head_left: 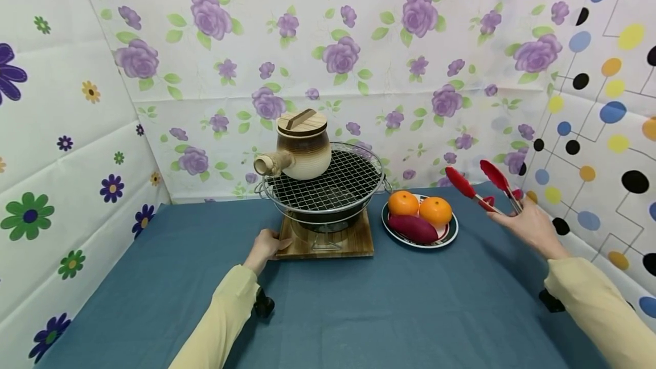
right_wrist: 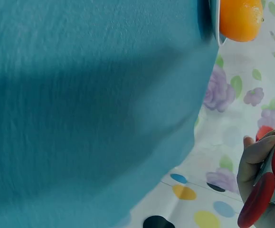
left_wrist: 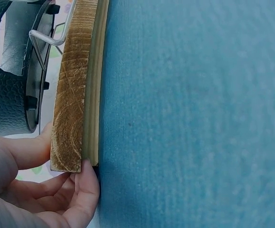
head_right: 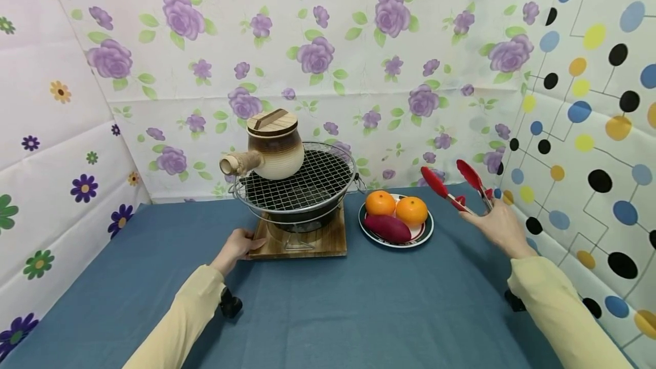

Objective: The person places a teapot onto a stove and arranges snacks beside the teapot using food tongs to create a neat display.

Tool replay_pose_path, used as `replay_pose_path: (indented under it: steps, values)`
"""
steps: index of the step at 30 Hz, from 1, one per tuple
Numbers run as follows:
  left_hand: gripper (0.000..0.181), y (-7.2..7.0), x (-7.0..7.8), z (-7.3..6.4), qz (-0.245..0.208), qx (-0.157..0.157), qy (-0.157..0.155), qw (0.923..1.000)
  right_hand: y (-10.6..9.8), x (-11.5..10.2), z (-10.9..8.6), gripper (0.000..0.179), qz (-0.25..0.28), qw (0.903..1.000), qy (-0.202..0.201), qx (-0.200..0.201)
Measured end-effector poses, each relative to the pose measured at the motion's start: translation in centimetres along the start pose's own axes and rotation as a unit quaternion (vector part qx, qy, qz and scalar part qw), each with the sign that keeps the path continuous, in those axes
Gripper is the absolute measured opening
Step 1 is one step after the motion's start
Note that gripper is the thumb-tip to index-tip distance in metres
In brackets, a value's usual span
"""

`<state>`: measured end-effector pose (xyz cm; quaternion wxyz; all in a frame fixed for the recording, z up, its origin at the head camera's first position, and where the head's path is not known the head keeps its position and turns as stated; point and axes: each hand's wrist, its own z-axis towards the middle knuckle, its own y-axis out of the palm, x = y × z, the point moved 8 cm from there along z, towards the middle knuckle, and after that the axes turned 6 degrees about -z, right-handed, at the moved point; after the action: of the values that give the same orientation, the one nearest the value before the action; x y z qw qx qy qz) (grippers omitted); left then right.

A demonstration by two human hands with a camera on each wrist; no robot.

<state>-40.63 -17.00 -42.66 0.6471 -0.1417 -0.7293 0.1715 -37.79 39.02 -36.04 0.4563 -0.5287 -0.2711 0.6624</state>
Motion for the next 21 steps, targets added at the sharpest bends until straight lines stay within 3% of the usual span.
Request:
replay_pose_path:
  steps: [10,16,21]
  values:
    - [0.05,0.0,-0.2,0.1,0.004,0.004,-0.006,1.0,-0.1,-1.2,0.4,0.063,-0.041,0.9989,-0.014,-0.019]
    - [0.051,0.1,-0.1,0.2,-0.005,-0.004,0.002,1.0,-0.1,-1.8,0.8,0.071,-0.054,0.996,-0.036,-0.061]
    - [0.051,0.0,-0.1,0.2,-0.002,-0.002,0.001,1.0,0.0,-2.1,0.9,0.067,-0.053,0.9937,-0.05,-0.086]
